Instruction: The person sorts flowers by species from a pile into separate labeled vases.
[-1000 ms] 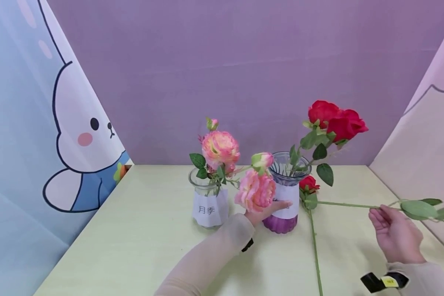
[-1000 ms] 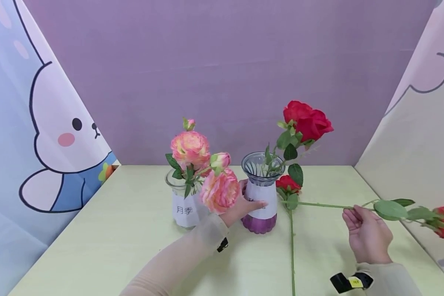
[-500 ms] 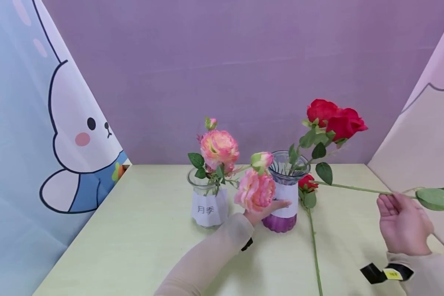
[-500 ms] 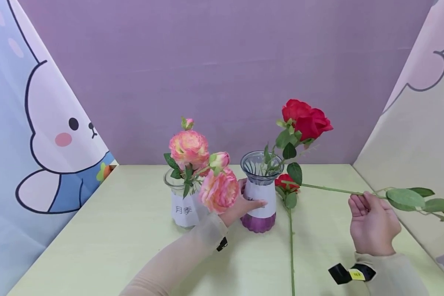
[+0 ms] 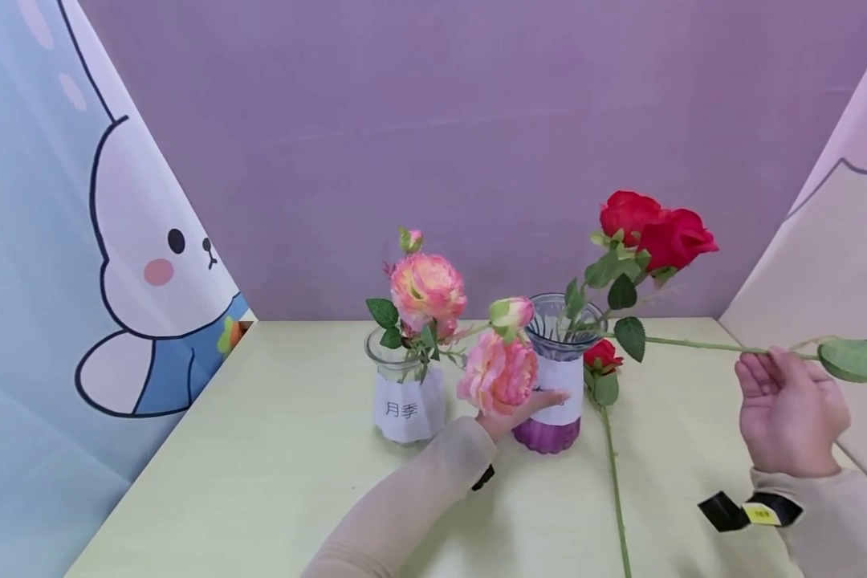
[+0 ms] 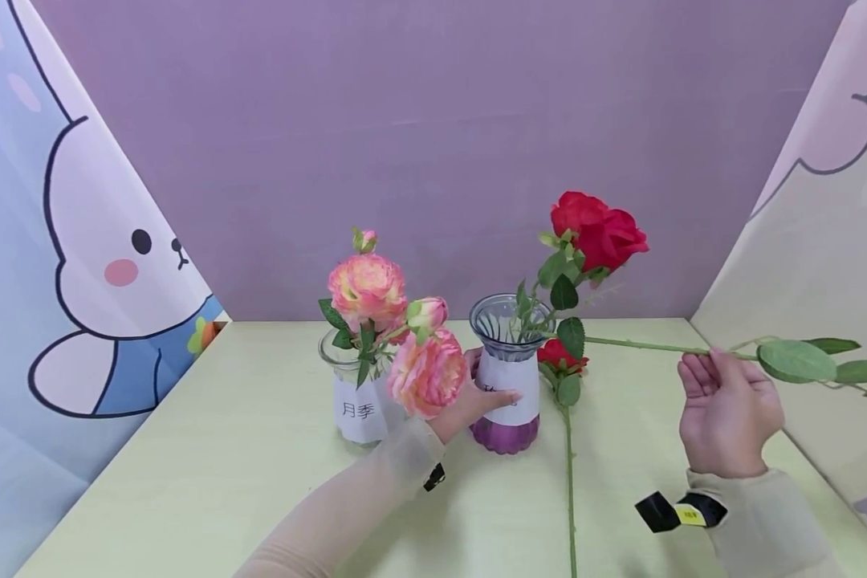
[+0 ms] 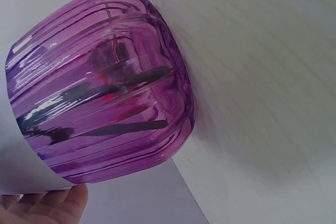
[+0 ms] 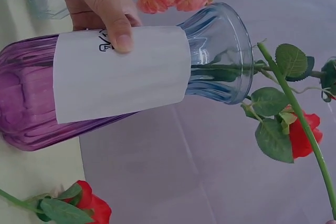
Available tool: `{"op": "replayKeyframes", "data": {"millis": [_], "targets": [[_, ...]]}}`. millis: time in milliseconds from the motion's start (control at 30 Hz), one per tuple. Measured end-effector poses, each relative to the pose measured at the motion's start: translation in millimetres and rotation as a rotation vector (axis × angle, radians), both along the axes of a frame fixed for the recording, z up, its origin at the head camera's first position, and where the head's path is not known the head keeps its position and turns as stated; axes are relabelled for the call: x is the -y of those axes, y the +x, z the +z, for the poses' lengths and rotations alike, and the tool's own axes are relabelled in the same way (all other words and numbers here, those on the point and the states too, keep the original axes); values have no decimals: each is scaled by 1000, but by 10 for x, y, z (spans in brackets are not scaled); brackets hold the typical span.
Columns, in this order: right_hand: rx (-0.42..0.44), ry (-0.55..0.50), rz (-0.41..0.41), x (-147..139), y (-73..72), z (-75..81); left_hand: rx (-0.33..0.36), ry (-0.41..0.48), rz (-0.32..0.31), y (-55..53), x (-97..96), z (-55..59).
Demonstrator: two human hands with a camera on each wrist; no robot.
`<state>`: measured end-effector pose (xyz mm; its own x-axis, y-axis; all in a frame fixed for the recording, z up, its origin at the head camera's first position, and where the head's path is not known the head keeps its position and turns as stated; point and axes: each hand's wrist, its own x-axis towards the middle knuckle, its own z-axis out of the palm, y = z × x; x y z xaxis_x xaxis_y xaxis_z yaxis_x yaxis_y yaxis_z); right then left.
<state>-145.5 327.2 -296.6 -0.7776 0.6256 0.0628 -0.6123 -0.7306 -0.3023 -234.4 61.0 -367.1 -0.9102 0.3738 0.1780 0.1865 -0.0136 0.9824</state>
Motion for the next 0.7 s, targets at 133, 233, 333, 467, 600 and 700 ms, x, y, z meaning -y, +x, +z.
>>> {"op": "replayKeyframes", "data": {"millis": [133,233,333,467,600,700], "targets": [[6,20,-96,74,-30,108,-25,-26,23,-4,13,14],[12,54,-179,145,-53,207,-24,-40,31,-12,10,21],[8,80,-240,219,-80,311,-3,-38,14,-19,-1,25],[16,116,-278,326,-125,446,26,-41,-3,-27,-15,28],[11,219,-296,468,-169,507,72,-70,27,-12,-7,11],[-21,339,-310,574,-198,512,82,-88,58,6,4,-5]]}}
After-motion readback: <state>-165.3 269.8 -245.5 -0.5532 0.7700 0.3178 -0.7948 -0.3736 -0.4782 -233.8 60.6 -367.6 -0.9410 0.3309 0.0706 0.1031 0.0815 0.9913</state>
